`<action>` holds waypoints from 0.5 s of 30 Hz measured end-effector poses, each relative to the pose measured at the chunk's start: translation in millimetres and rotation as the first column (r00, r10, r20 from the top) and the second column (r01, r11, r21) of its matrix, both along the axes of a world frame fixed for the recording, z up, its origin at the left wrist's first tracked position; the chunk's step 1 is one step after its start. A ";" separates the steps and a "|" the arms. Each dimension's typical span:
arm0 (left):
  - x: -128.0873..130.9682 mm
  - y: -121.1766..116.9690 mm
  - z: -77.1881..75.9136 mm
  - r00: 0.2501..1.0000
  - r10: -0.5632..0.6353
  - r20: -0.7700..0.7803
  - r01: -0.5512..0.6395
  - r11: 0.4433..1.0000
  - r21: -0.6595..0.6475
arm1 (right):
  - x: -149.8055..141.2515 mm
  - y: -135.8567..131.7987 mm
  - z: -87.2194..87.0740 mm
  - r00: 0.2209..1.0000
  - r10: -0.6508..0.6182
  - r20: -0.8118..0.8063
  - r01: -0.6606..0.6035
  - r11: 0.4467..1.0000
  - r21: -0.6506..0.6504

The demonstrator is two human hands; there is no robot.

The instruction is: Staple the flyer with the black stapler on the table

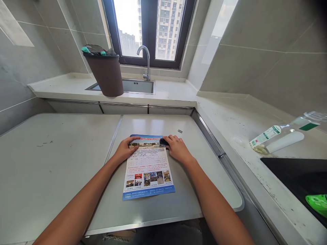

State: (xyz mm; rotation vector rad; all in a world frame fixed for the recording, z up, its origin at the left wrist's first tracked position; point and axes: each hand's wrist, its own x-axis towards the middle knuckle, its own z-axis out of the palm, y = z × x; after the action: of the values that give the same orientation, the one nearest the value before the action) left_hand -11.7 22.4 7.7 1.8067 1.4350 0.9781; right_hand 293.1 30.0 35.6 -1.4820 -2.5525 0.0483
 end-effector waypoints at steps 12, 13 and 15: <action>0.8 1.3 -3.8 0.996 0.007 -0.084 0.000 0.996 0.085 | 9.2 13.3 -8.4 0.933 -0.336 -0.128 0.349 0.933 0.092; 1.0 1.4 -4.3 0.996 0.009 -0.085 -0.001 0.996 0.094 | 7.2 11.4 -5.9 0.939 -0.307 -0.155 0.327 0.936 0.130; 1.5 1.3 -4.8 0.996 0.012 -0.087 -0.003 0.995 0.103 | -0.6 4.8 0.6 0.956 -0.202 -0.211 0.241 0.953 0.182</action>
State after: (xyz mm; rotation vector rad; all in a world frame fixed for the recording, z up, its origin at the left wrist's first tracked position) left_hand -10.2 23.7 2.9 1.9414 1.4685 1.0044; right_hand 292.5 34.8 36.2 -1.5894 -2.1560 -0.0987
